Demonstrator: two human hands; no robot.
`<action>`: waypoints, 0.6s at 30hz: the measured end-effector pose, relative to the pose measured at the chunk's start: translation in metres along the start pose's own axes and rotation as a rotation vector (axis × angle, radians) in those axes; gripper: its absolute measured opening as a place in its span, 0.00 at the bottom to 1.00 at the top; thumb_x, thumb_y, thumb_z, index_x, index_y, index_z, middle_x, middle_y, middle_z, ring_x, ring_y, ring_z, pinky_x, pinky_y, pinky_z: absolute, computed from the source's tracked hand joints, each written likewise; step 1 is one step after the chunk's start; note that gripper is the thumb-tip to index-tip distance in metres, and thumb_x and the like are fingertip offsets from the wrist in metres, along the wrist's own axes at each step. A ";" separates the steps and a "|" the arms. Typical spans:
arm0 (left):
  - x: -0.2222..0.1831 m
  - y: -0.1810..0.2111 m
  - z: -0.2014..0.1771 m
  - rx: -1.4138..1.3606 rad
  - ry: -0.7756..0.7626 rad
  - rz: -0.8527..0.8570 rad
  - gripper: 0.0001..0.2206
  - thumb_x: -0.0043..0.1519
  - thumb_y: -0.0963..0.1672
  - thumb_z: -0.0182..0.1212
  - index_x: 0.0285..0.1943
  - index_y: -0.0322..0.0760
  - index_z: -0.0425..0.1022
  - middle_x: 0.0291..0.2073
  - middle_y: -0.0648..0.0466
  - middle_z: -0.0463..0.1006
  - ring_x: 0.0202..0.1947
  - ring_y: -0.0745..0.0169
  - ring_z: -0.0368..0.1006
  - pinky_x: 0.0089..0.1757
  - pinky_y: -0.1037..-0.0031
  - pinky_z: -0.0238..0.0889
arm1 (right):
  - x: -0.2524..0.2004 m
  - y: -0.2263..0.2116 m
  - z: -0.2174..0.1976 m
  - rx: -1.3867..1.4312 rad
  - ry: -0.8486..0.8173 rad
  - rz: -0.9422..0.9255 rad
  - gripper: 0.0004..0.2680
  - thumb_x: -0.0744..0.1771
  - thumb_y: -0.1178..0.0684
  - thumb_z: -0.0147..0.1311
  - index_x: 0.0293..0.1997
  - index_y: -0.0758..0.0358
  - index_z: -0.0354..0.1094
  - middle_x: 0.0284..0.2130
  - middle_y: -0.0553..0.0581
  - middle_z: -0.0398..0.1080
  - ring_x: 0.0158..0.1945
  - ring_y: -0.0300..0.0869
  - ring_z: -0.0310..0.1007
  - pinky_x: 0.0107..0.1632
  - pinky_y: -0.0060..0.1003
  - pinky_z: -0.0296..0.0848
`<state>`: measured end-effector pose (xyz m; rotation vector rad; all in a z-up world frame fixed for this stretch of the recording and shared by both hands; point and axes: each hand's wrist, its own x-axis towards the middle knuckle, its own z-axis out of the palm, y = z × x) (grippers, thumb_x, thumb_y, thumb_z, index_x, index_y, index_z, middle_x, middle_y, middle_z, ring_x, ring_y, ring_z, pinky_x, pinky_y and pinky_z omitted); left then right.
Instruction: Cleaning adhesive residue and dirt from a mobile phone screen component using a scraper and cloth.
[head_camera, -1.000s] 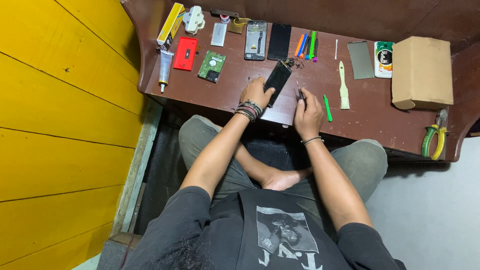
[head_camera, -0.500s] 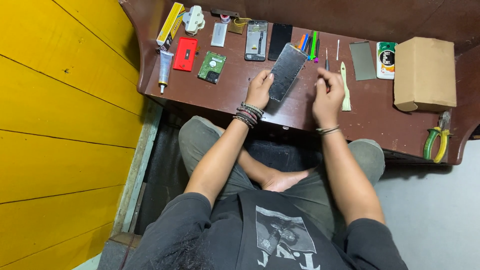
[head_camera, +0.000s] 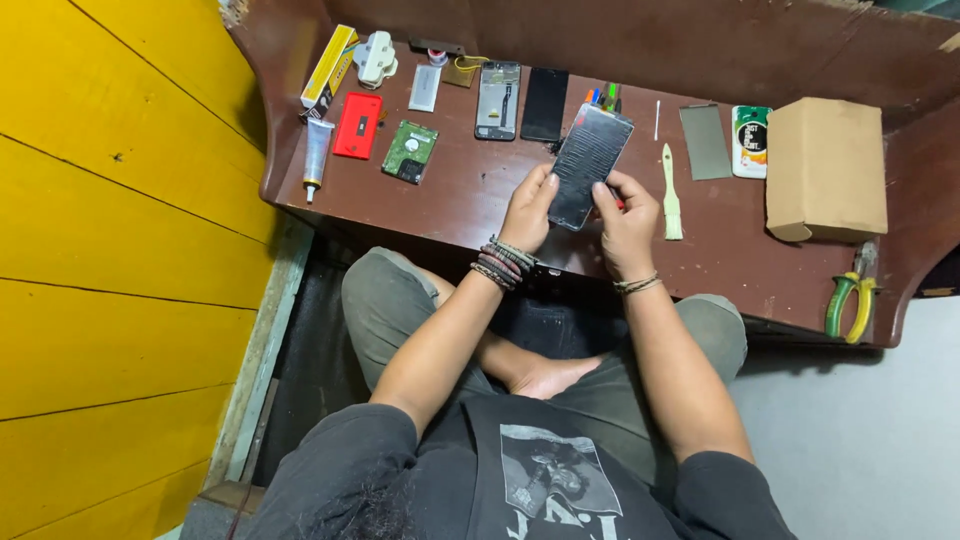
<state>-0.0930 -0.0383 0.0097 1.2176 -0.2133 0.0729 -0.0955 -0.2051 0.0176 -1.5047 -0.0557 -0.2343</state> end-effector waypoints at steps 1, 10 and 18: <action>-0.001 0.002 0.003 -0.067 -0.021 -0.016 0.11 0.74 0.43 0.45 0.60 0.37 0.72 0.42 0.56 0.79 0.44 0.73 0.72 0.47 0.75 0.71 | 0.001 0.002 0.002 -0.002 0.011 -0.009 0.10 0.70 0.56 0.60 0.55 0.67 0.74 0.38 0.58 0.76 0.35 0.34 0.76 0.34 0.29 0.77; 0.002 -0.010 0.001 -0.318 0.006 -0.080 0.13 0.69 0.40 0.50 0.62 0.33 0.70 0.40 0.47 0.80 0.39 0.65 0.78 0.38 0.70 0.79 | 0.000 -0.026 0.007 0.036 0.115 -0.196 0.12 0.71 0.61 0.55 0.62 0.71 0.67 0.34 0.60 0.73 0.34 0.39 0.76 0.34 0.30 0.76; 0.000 0.005 0.008 -0.437 0.091 -0.050 0.13 0.72 0.41 0.48 0.63 0.34 0.69 0.45 0.45 0.80 0.46 0.62 0.78 0.48 0.66 0.75 | 0.003 -0.037 -0.006 0.168 0.297 -0.265 0.16 0.74 0.46 0.45 0.59 0.74 0.67 0.28 0.68 0.72 0.28 0.46 0.78 0.29 0.33 0.78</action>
